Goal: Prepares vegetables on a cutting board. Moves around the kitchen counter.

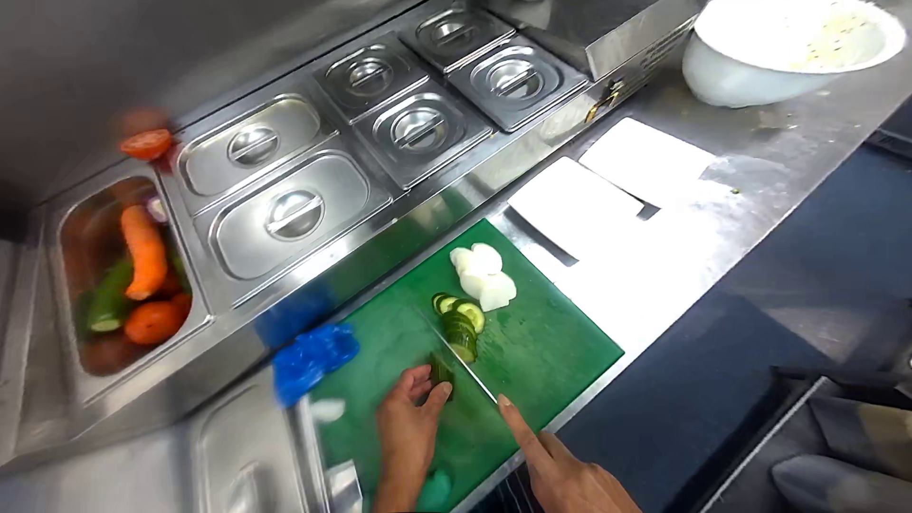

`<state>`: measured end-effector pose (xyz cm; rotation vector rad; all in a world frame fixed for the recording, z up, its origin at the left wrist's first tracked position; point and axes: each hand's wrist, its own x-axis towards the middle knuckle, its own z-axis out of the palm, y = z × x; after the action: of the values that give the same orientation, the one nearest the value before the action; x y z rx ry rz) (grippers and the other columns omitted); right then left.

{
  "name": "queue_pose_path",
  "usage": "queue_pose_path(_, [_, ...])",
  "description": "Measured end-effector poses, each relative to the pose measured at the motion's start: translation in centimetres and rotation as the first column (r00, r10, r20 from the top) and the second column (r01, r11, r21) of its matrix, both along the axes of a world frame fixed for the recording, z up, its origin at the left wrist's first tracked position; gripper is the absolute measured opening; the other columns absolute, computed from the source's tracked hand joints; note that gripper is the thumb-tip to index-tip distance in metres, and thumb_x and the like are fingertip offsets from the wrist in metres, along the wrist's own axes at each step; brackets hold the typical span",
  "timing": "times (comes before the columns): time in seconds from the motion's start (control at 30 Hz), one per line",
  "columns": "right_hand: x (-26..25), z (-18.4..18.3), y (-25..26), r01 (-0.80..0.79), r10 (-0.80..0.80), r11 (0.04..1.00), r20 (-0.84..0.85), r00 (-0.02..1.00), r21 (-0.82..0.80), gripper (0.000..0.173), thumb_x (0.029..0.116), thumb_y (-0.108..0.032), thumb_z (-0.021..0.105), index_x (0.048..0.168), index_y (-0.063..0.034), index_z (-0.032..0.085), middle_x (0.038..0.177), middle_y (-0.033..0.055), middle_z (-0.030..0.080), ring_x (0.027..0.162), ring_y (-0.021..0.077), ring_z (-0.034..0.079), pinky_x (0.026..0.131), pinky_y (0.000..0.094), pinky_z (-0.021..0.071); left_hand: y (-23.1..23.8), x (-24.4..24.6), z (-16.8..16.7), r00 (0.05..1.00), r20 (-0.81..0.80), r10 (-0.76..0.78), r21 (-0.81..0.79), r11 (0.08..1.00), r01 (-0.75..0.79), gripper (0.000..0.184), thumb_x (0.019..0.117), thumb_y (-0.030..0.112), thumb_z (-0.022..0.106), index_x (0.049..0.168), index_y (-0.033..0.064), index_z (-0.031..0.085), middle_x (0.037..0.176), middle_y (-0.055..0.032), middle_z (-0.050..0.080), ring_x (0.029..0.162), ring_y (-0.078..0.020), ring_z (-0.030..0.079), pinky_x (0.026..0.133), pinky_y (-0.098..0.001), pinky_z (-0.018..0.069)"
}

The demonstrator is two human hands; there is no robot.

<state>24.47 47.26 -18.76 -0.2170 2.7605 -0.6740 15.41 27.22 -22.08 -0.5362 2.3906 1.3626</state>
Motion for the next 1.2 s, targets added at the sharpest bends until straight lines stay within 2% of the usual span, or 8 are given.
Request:
queue_pose_path(0.17, [0.4,0.2,-0.6,-0.041,0.042,0.999,-0.078,0.996,0.013,0.061,0.0970,-0.007,0.055,0.157,-0.0170,0.044,0.085,0.0156,0.066,0.048,0.0262,0.062,0.043,0.0405,0.0534,0.2,-0.1,-0.3,1.000,-0.003,0.007,0.003,1.000,-0.007,0.036,0.0850,0.022,0.083,0.115,0.0052,0.072,0.107,-0.0048,0.076,0.097,-0.0118,0.074,0.089,-0.0319,0.0619])
queue_pose_path(0.23, [0.3,-0.1,-0.6,-0.049,0.051,0.999,-0.077,0.996,0.022,0.062,0.0971,-0.007,0.055,0.157,-0.0182,0.043,0.085,0.0155,0.065,0.048,0.0264,0.062,0.044,0.0407,0.0533,0.2,-0.1,-0.4,1.000,-0.005,0.015,0.002,1.000,-0.015,0.036,0.0838,0.022,0.083,0.114,0.0056,0.072,0.105,-0.0038,0.077,0.095,-0.0107,0.075,0.088,-0.0313,0.0625])
queue_pose_path(0.6, [-0.1,-0.4,-0.2,-0.083,0.087,0.996,-0.094,0.992,0.044,0.064,0.0960,-0.006,0.056,0.157,-0.0191,0.044,0.083,0.0148,0.065,0.047,0.0255,0.061,0.043,0.0395,0.0526,0.1,-0.2,-0.2,1.000,0.001,0.010,0.018,1.000,-0.010,0.032,0.0832,0.019,0.083,0.111,0.0053,0.072,0.103,-0.0037,0.078,0.095,-0.0097,0.075,0.088,-0.0292,0.0622])
queue_pose_path(0.83, [-0.7,0.4,-0.1,-0.098,0.099,0.994,-0.013,0.995,0.042,0.064,0.0979,-0.006,0.054,0.159,-0.0217,0.040,0.085,0.0166,0.065,0.051,0.0289,0.063,0.045,0.0427,0.0536,0.1,-0.3,-0.2,1.000,-0.026,-0.002,-0.004,1.000,0.002,0.031,0.0819,0.020,0.083,0.108,0.0060,0.074,0.100,-0.0024,0.078,0.093,-0.0091,0.075,0.087,-0.0290,0.0625])
queue_pose_path(0.97, [-1.2,-1.5,0.0,-0.102,0.100,0.993,0.037,0.994,0.058,0.070,0.0949,-0.004,0.055,0.160,-0.0243,0.039,0.083,0.0166,0.066,0.052,0.0312,0.064,0.047,0.0448,0.0546,0.3,-0.4,0.0,1.000,0.009,-0.013,-0.036,0.999,0.014,0.035,0.0819,0.021,0.084,0.110,0.0052,0.073,0.104,-0.0047,0.077,0.094,-0.0114,0.074,0.087,-0.0315,0.0619])
queue_pose_path(1.1, [-1.8,-0.9,0.4,-0.118,0.112,0.992,0.133,0.985,0.037,0.068,0.0987,-0.005,0.051,0.162,-0.0243,0.034,0.087,0.0191,0.067,0.059,0.0354,0.067,0.052,0.0489,0.0560,0.5,-0.4,-0.1,1.000,-0.001,-0.004,-0.052,0.999,0.004,0.037,0.0801,0.022,0.085,0.110,0.0054,0.071,0.103,-0.0049,0.076,0.094,-0.0121,0.074,0.086,-0.0320,0.0616])
queue_pose_path(1.2, [-2.0,-0.8,0.4,-0.112,0.105,0.993,0.143,0.984,0.041,0.066,0.1011,-0.007,0.048,0.162,-0.0245,0.032,0.091,0.0208,0.068,0.061,0.0364,0.068,0.055,0.0496,0.0565,0.5,-0.7,0.3,1.000,0.024,0.007,-0.075,0.997,-0.006,0.043,0.0795,0.021,0.085,0.116,0.0041,0.069,0.108,-0.0075,0.074,0.098,-0.0149,0.073,0.088,-0.0343,0.0611])
